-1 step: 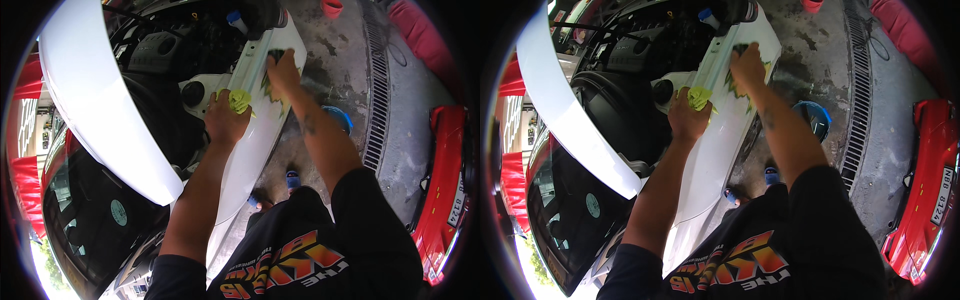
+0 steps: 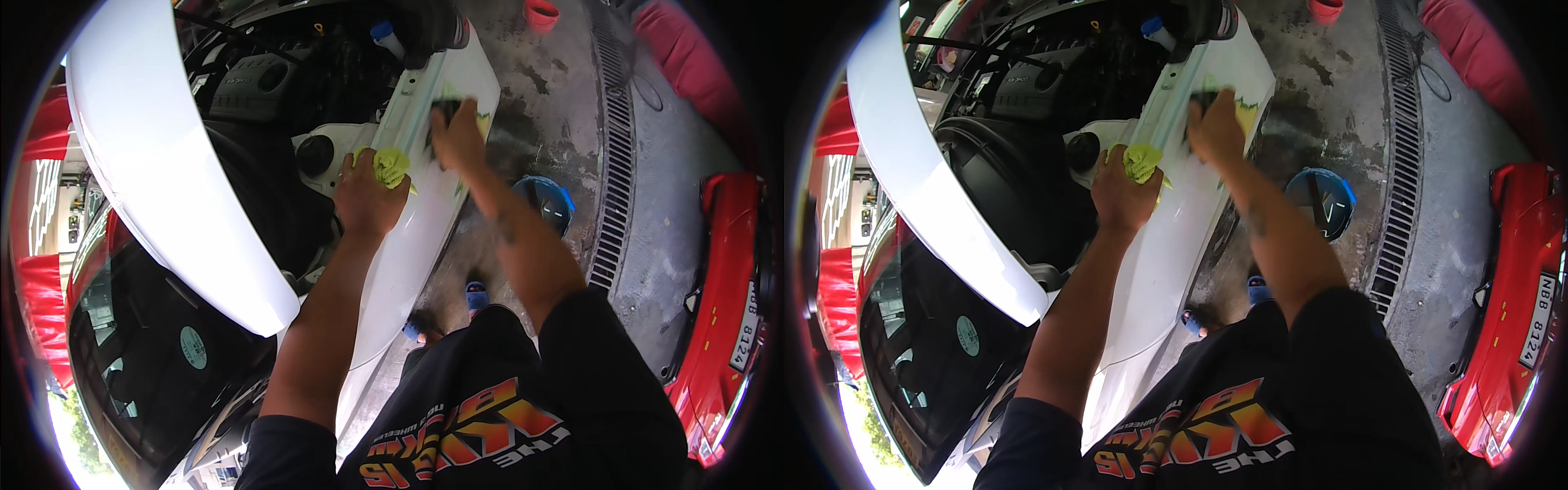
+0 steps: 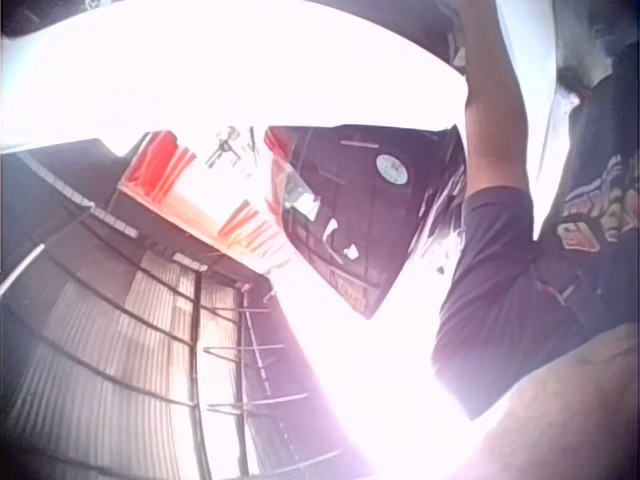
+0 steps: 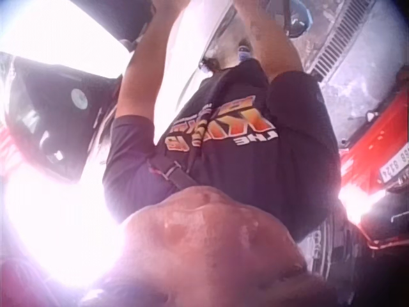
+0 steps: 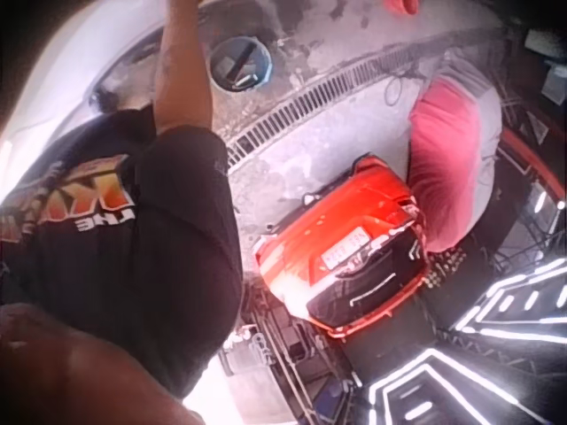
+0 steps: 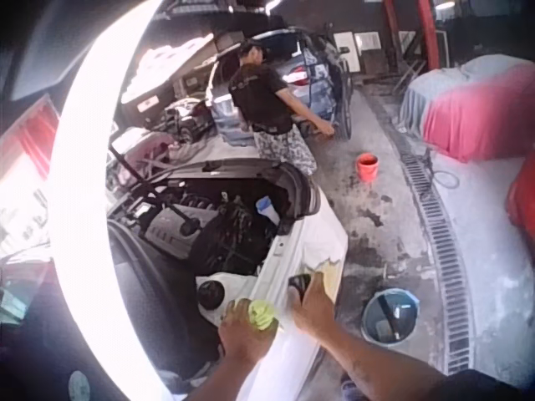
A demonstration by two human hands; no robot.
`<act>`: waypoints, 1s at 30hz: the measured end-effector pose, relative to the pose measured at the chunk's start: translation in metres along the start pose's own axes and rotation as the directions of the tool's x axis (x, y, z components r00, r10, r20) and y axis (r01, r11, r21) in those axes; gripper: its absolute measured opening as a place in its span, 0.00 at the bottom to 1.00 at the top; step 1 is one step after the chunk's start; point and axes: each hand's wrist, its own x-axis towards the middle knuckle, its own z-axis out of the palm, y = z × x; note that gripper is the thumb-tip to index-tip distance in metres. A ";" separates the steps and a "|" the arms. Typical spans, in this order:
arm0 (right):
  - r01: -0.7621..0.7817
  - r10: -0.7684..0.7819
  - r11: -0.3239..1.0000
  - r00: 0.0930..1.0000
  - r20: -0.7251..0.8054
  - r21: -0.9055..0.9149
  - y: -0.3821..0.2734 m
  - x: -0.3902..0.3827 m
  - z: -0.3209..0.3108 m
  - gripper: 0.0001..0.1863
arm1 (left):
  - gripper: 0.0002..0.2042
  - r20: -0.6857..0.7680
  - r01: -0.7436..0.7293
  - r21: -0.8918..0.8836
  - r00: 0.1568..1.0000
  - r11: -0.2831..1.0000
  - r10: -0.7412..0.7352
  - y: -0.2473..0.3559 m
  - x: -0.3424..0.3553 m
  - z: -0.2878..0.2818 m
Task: The person sands the front fender of a white car using a small black sanding block, frequently dipping a yellow cloth into a bucket of water to wet the area and the block.
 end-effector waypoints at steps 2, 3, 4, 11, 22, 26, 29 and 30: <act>0.159 -0.164 0.985 0.983 0.088 0.063 0.026 -0.072 0.025 0.34 | 0.24 -0.071 -0.058 0.053 0.996 0.997 0.061 -0.014 -0.005 0.004; 0.447 -0.455 0.890 0.881 -0.128 -0.085 0.039 -0.088 0.032 0.33 | 0.24 -0.038 -0.032 0.018 0.999 0.999 0.032 -0.011 -0.005 0.003; 0.293 -0.293 0.955 0.956 0.011 -0.052 0.026 -0.079 0.021 0.32 | 0.25 -0.001 -0.002 -0.004 1.000 1.000 0.002 -0.008 -0.004 -0.002; -0.017 0.019 0.999 0.999 0.044 -0.038 -0.008 0.018 -0.014 0.29 | 0.30 0.097 0.101 0.006 0.990 0.995 -0.101 0.004 0.003 -0.007; -0.043 0.044 0.999 0.999 0.021 -0.016 -0.001 0.040 -0.025 0.28 | 0.27 0.094 0.058 0.007 0.994 0.998 -0.058 0.007 0.003 -0.001; 0.299 -0.299 0.954 0.954 -0.029 0.016 0.042 -0.087 0.031 0.36 | 0.26 0.079 0.067 0.015 0.994 0.998 -0.068 0.007 0.000 -0.006; 0.211 -0.207 0.975 0.977 0.057 -0.066 0.014 -0.047 0.018 0.34 | 0.27 0.065 0.004 0.077 0.998 0.997 -0.010 -0.008 -0.002 -0.011; 0.112 -0.111 0.992 0.993 0.035 -0.051 0.005 -0.006 0.008 0.34 | 0.26 -0.011 -0.028 0.118 0.999 0.993 0.030 -0.014 -0.003 -0.002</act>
